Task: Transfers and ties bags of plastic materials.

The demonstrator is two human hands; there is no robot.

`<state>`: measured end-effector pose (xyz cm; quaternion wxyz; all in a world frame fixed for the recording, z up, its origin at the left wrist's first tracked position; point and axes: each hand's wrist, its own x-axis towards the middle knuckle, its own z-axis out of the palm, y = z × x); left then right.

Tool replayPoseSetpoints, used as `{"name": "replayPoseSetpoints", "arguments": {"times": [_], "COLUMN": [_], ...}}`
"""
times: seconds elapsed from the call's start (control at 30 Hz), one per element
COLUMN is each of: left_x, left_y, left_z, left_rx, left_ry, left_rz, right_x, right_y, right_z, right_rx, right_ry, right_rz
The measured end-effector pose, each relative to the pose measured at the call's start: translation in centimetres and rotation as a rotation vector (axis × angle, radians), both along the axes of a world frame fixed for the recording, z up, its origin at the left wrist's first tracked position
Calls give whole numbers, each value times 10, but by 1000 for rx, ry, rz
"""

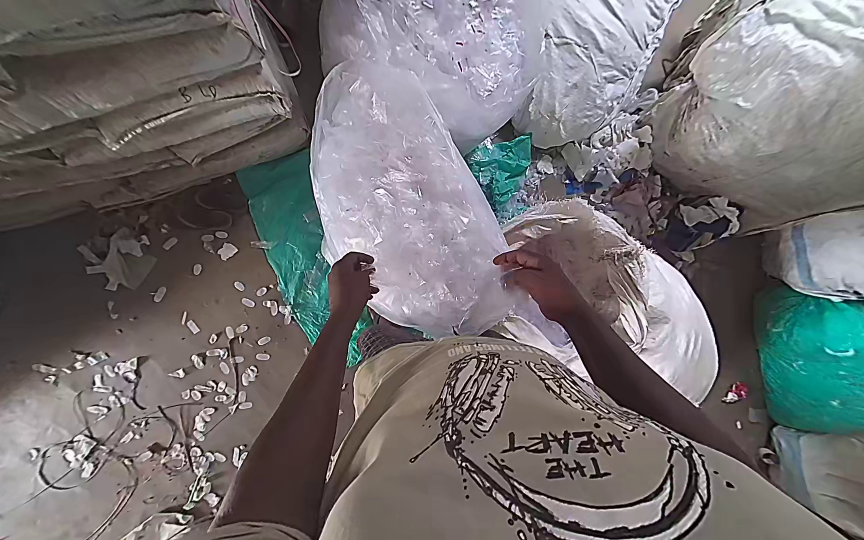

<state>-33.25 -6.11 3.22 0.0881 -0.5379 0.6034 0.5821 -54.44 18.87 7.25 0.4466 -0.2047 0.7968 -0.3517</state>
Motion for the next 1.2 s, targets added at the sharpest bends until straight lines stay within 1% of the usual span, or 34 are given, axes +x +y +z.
{"name": "replayPoseSetpoints", "arguments": {"times": [0.07, 0.17, 0.23, 0.27, 0.37, 0.43, 0.57, 0.67, 0.73, 0.8, 0.83, 0.87, 0.9, 0.93, 0.97, 1.0, 1.07, 1.1, 1.13, 1.17, 1.2], "left_x": [3, 4, 3, 2, 0, 0, 0, 0, -1, -2, 0, 5, 15, 27, 31, 29, 12, 5, 3, 8, 17], "left_y": [-2, -3, -5, -5, -2, 1, 7, 8, 8, 6, 3, 2, 2, 5, 5, 4, 0, -1, -2, -2, -3], "left_z": [0, -2, -2, -2, -3, -4, -4, -4, -3, -3, -8, -20, -41, -68, -76, -65, -20, -4, 1, -5, -22], "left_rx": [-22, -68, -70, -68, -47, -26, 87, 135, 135, 133, 144, 126, 70, -46, -88, -77, 22, 50, 56, 52, 31], "left_ry": [-5, -40, -73, -77, -43, 43, 234, 303, 296, 248, 223, 220, 241, 273, 296, 296, 216, 169, 149, 169, 218], "left_rz": [9, 28, 28, 33, 72, 128, 235, 260, 248, 248, 226, 198, 152, 104, 107, 116, 196, 234, 254, 239, 200], "right_x": [2, 4, 0, -3, -6, -2, 2, 1, 4, 10, 14, 16, 16, 16, 16, 15, 12, 9, 7, 4, 2], "right_y": [-1, -3, -3, -3, -1, -1, 1, 7, 14, 17, 17, 17, 18, 20, 21, 22, 24, 26, 27, 28, 29], "right_z": [0, -2, -12, -15, -15, -7, -4, -10, -13, -13, -13, -14, -18, -22, -24, -24, -20, -16, -15, -14, -15], "right_rx": [-5, -30, -28, 9, 147, 196, 319, 433, 408, 293, 249, 237, 254, 287, 318, 335, 301, 258, 203, 157, 127], "right_ry": [1, 64, 87, 89, 136, 178, 337, 323, 335, 380, 399, 413, 421, 432, 457, 504, 616, 676, 738, 775, 796], "right_rz": [-65, -168, -215, -200, -69, 30, 115, 224, 226, 140, 91, 63, 51, 47, 34, 4, -63, -82, -92, -94, -91]}}
